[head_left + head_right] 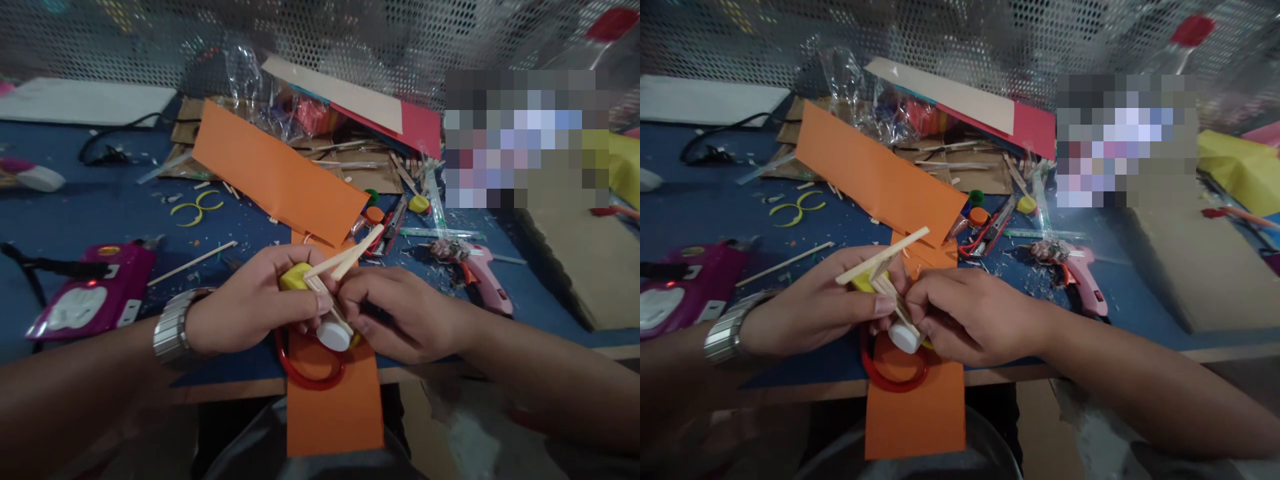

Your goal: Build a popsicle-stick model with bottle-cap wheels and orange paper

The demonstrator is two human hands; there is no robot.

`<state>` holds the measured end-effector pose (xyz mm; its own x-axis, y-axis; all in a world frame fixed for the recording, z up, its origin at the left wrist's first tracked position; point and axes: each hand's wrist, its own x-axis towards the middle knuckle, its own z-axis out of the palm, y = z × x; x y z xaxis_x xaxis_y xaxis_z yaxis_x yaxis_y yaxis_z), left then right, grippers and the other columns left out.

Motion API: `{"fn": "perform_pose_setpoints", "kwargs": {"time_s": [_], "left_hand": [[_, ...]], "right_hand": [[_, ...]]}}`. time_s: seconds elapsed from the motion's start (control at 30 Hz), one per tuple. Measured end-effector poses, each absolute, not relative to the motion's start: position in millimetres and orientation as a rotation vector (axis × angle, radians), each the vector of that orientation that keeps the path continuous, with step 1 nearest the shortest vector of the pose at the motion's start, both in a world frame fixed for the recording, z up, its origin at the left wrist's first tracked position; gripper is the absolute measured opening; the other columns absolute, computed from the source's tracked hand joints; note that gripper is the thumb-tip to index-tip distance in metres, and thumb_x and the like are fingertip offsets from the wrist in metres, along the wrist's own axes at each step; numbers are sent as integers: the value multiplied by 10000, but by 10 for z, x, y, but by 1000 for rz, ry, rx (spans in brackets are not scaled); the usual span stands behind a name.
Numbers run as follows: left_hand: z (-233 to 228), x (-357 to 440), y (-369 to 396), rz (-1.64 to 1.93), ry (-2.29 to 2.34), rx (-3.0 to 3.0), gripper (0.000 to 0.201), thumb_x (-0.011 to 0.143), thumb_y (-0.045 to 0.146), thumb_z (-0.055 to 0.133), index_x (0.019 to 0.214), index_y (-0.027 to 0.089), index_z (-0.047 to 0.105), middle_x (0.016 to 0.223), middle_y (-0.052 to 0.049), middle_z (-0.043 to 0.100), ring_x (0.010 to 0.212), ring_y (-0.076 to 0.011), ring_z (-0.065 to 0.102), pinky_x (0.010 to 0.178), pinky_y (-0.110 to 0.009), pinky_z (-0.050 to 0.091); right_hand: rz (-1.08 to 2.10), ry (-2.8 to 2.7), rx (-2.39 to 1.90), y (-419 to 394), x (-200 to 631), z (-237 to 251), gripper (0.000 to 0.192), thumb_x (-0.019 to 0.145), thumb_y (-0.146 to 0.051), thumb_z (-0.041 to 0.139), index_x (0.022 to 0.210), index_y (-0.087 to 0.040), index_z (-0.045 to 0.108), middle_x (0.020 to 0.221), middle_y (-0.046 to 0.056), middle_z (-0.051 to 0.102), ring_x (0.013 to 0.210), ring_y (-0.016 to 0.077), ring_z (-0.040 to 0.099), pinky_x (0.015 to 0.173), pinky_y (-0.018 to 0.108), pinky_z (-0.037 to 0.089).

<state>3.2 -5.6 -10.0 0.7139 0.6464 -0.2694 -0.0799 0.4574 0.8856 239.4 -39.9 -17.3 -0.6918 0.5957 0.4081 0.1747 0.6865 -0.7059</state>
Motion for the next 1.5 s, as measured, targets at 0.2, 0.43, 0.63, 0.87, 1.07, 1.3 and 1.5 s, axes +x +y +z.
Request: {"fn": "perform_pose_setpoints", "kwargs": {"time_s": [0.2, 0.43, 0.63, 0.87, 1.07, 1.3, 1.5], "left_hand": [[-90, 35, -38, 504, 689, 1017, 194, 779, 176, 871, 901, 155, 723, 675, 17, 697, 561, -77, 625, 542, -128, 544], [-93, 15, -38, 530, 674, 981, 218, 761, 222, 910, 868, 161, 730, 693, -1, 708, 562, -85, 629, 534, -140, 544], [-90, -38, -36, 506, 583, 1043, 246, 822, 300, 914, 893, 157, 727, 773, -29, 730, 642, -100, 657, 586, -151, 561], [-92, -73, -43, 518, 571, 1178, 242, 885, 342, 871, 944, 169, 713, 851, -22, 683, 720, -110, 644, 627, -163, 548], [-103, -26, -45, 529, 535, 1217, 220, 892, 295, 851, 912, 161, 676, 818, -3, 666, 686, -98, 614, 606, -164, 524], [-105, 0, -46, 511, 545, 1120, 182, 891, 229, 833, 945, 149, 679, 761, 8, 685, 648, -86, 613, 610, -162, 526], [-108, 9, -64, 495, 542, 1081, 180, 892, 209, 833, 927, 143, 670, 740, 9, 685, 643, -85, 611, 608, -162, 528]], "right_hand": [[848, -2244, -570, -392, 2388, -207, 145, 1006, -88, 548, 1004, -226, 502, 897, 7, 597, 779, 121, 529, 719, 217, 471], [876, -2173, -545, -377, 2416, -246, 151, 988, -94, 548, 1019, -231, 491, 890, 2, 563, 795, 139, 529, 742, 253, 491], [822, -2135, -634, -377, 2438, -246, 108, 1005, -112, 558, 1039, -210, 525, 894, 2, 584, 756, 127, 550, 704, 258, 489], [759, -1915, -759, -375, 2419, -276, 184, 959, -57, 630, 1046, -211, 578, 948, 30, 649, 818, 147, 625, 745, 289, 518], [750, -1968, -605, -360, 2435, -192, 143, 964, -113, 704, 1101, -142, 676, 974, 80, 712, 914, 179, 673, 850, 324, 560], [749, -2099, -497, -389, 2431, -163, 233, 985, -261, 774, 1158, -114, 720, 1040, 110, 761, 999, 197, 715, 918, 320, 595], [842, -2132, -489, -383, 2404, -184, 180, 998, -264, 745, 1132, -175, 665, 985, 89, 749, 1012, 223, 718, 907, 365, 614]]}}
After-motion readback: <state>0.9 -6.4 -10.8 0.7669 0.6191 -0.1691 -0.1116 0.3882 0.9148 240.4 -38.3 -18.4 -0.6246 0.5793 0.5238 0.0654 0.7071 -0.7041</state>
